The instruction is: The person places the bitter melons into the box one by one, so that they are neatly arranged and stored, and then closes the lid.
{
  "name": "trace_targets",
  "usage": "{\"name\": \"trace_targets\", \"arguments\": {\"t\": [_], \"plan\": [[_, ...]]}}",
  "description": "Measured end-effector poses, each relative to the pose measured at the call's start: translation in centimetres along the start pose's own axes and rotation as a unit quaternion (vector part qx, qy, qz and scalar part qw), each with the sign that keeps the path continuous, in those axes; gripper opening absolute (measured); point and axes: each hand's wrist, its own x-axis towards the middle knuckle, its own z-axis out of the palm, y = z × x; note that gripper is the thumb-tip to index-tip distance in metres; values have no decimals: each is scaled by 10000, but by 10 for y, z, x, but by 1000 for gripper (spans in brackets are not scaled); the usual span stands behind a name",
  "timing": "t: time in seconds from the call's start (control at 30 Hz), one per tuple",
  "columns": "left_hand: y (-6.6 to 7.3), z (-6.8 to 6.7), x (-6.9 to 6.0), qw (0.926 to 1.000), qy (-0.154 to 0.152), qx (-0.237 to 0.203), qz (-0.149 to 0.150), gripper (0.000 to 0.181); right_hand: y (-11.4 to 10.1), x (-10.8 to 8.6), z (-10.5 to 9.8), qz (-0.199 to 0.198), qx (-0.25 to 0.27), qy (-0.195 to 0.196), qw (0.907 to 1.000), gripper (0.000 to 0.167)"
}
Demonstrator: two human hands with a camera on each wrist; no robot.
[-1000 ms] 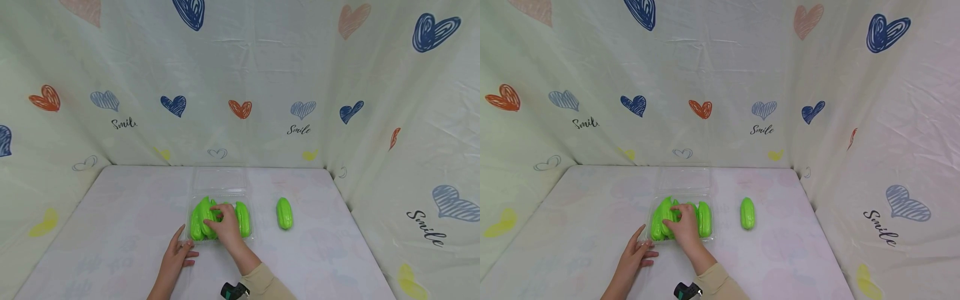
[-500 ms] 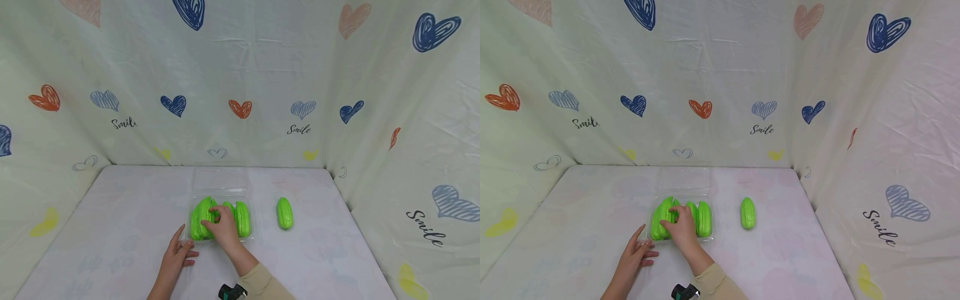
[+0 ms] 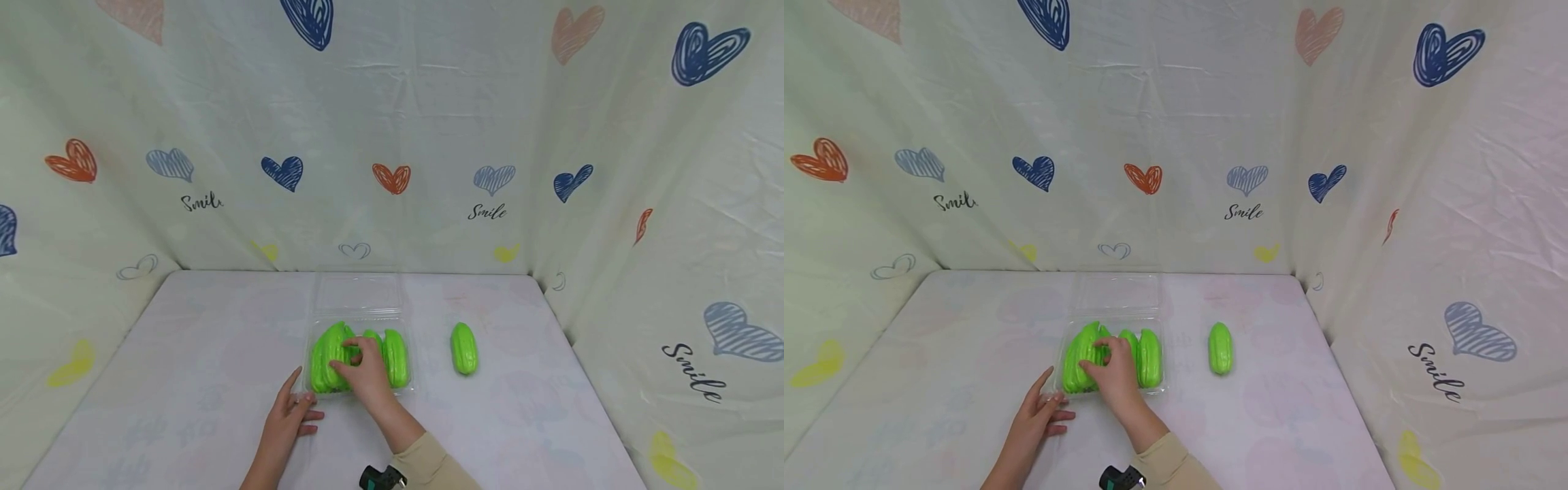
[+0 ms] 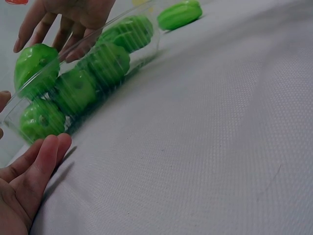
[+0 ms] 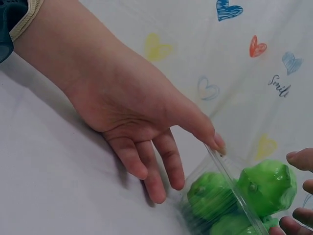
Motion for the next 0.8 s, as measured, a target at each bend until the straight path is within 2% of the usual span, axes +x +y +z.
{"name": "trace_targets", "arguments": {"t": [0.13, 0.47, 0.8], "plan": [[2, 0, 0, 10000, 16, 46, 12, 71, -1, 1, -8, 40, 105, 87, 9999, 38], [0, 0, 0, 10000, -5, 35, 15, 72, 5, 4, -35, -143, 259, 203, 9994, 39], [1, 0, -1, 10000, -53, 56, 58, 72, 15, 7, -60, -331, 331, 641, 9968, 36]]}}
